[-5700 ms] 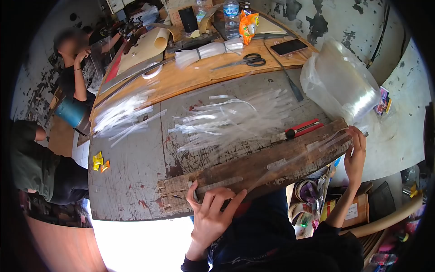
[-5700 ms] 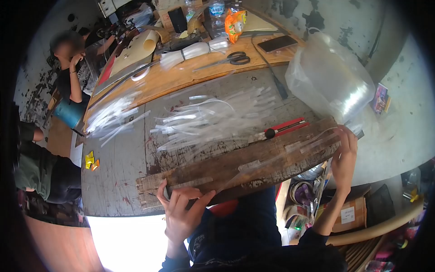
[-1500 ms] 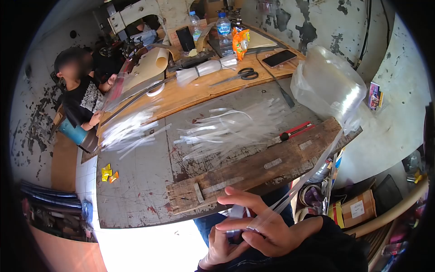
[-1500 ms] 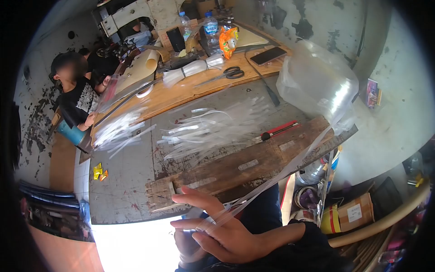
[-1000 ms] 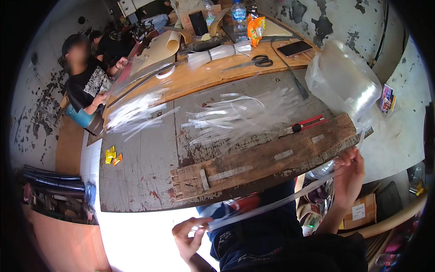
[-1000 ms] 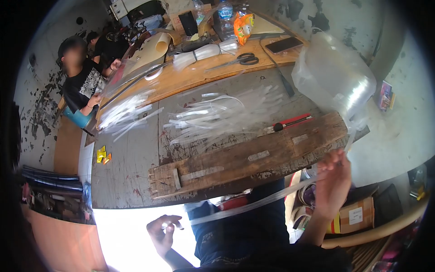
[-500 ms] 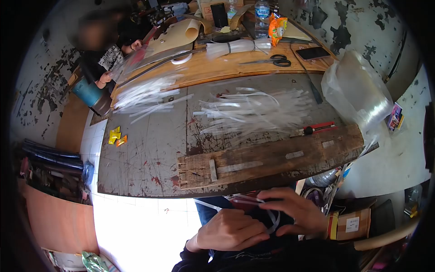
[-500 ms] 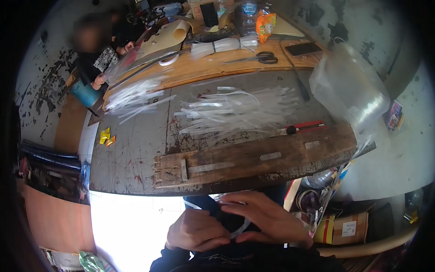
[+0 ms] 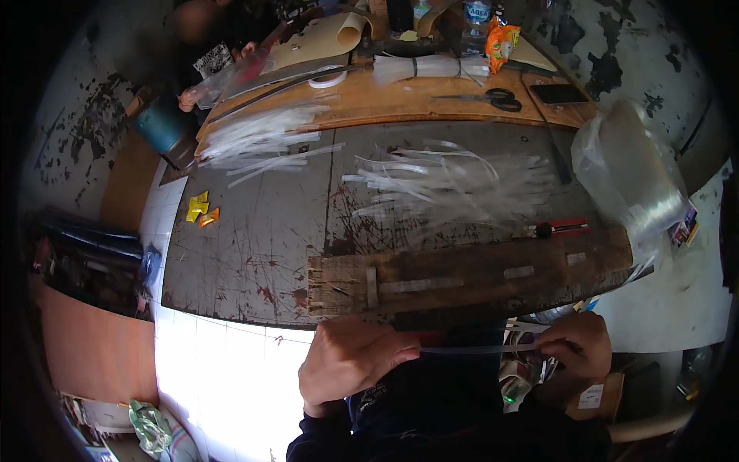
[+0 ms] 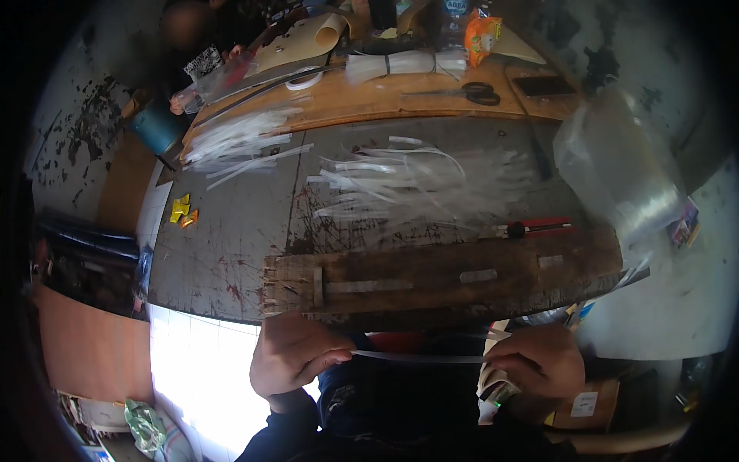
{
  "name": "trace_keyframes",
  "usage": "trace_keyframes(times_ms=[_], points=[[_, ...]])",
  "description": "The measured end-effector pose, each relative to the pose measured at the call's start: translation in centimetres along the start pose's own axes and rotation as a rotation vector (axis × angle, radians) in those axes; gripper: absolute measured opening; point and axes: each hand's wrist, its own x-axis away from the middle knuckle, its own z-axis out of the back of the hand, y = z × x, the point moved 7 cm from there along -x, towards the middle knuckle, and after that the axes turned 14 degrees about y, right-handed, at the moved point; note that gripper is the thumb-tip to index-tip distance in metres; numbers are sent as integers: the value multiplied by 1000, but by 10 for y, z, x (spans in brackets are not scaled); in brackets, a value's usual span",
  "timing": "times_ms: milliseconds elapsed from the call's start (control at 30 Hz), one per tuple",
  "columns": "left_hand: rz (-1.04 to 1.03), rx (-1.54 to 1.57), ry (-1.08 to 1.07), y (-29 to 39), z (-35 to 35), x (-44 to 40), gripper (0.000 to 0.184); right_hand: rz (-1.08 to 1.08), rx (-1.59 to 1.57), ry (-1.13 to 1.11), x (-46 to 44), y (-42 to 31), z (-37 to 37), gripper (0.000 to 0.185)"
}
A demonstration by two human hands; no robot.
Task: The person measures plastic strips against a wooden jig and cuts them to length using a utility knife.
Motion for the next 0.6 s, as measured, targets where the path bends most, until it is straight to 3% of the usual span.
trace_keyframes(times_ms=[167, 233, 333, 433, 600], points=[[-30, -49, 52, -3, 3, -11, 11, -112, 112, 22, 5, 9, 19, 15], [32, 24, 29, -2, -8, -14, 12, -73, 134, -5, 5, 14, 10, 26], [-92, 93, -75, 12, -33, -14, 13, -24, 103, -81, -13, -3, -26, 40], [-61, 145, -125, 18, -47, -17, 13, -12, -1, -209, -18, -20, -61, 46], [-6, 149, -116, 12, -43, -14, 13, 50, 20, -51, -20, -16, -59, 39]])
